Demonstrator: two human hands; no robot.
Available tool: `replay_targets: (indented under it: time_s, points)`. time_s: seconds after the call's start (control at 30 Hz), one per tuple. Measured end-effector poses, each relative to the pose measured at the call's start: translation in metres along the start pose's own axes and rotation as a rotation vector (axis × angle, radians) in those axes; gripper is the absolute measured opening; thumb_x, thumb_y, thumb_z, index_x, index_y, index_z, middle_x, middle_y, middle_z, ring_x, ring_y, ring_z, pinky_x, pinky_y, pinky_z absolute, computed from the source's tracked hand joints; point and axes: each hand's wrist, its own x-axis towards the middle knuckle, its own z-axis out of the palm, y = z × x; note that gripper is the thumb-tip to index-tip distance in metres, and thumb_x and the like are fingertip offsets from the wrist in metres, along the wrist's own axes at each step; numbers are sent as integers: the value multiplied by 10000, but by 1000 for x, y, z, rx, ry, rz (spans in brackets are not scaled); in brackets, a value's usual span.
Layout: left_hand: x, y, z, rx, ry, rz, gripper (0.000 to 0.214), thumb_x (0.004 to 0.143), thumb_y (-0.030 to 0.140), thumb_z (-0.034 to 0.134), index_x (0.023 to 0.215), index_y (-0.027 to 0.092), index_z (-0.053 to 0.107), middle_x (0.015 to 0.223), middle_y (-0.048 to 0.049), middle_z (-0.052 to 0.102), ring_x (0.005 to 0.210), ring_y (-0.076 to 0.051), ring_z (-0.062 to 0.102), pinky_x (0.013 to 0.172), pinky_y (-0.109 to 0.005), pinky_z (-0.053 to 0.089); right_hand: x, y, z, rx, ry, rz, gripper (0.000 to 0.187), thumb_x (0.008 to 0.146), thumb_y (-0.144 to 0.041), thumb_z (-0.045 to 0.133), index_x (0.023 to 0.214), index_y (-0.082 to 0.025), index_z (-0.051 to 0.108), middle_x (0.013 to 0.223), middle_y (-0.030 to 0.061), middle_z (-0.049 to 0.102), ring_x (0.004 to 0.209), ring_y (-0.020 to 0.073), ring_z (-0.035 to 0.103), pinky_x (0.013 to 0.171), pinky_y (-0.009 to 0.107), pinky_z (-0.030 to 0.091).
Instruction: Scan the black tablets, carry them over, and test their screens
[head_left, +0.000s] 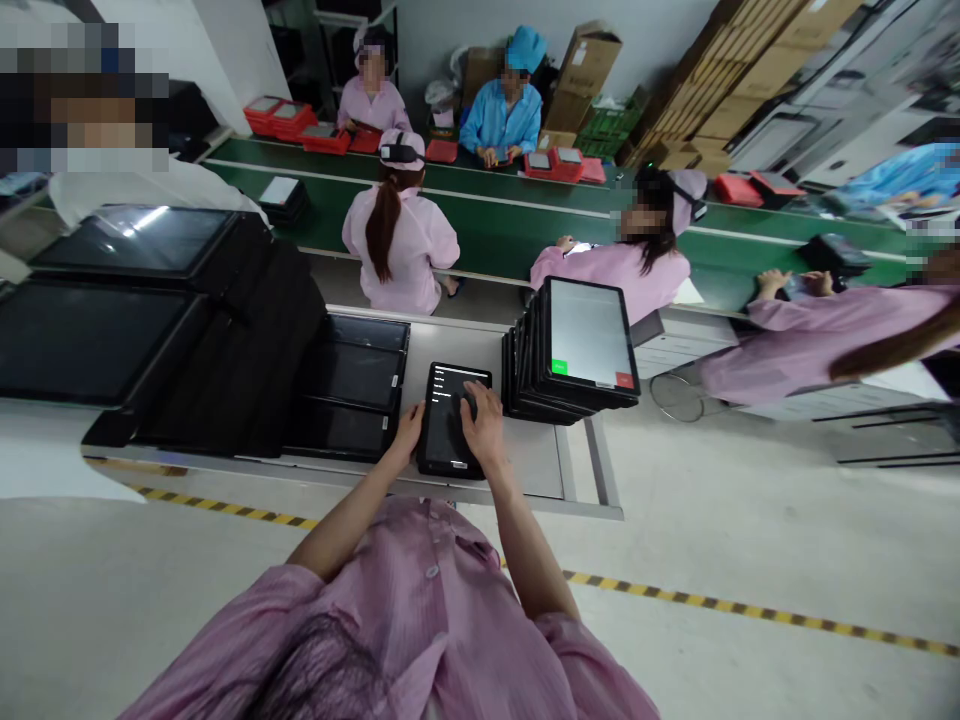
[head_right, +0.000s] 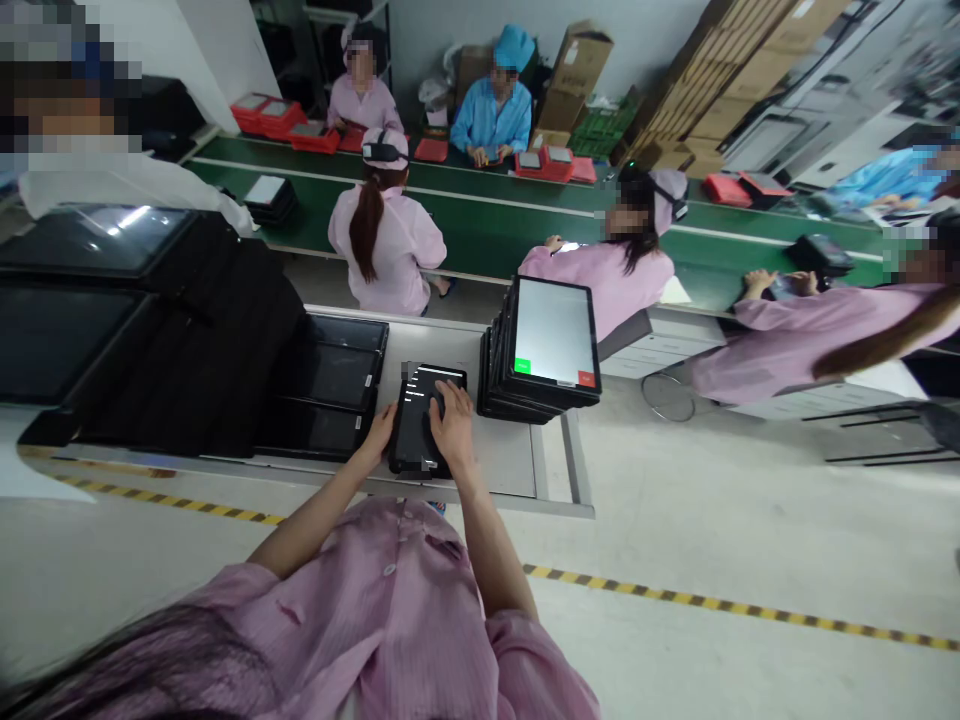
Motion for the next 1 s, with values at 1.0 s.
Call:
replay_targets:
  time_s: [1.0]
  points:
    - [-23,31,-10,560,-146,124,538,1133,530,458,1339,173,805,1413,-141,815,1401,-323,704,1239,-437,489,-71,29,-40,192,-62,447,596,1032,-617,558,1362,-152,731,1216,181,736,917,251,729,889,439,641]
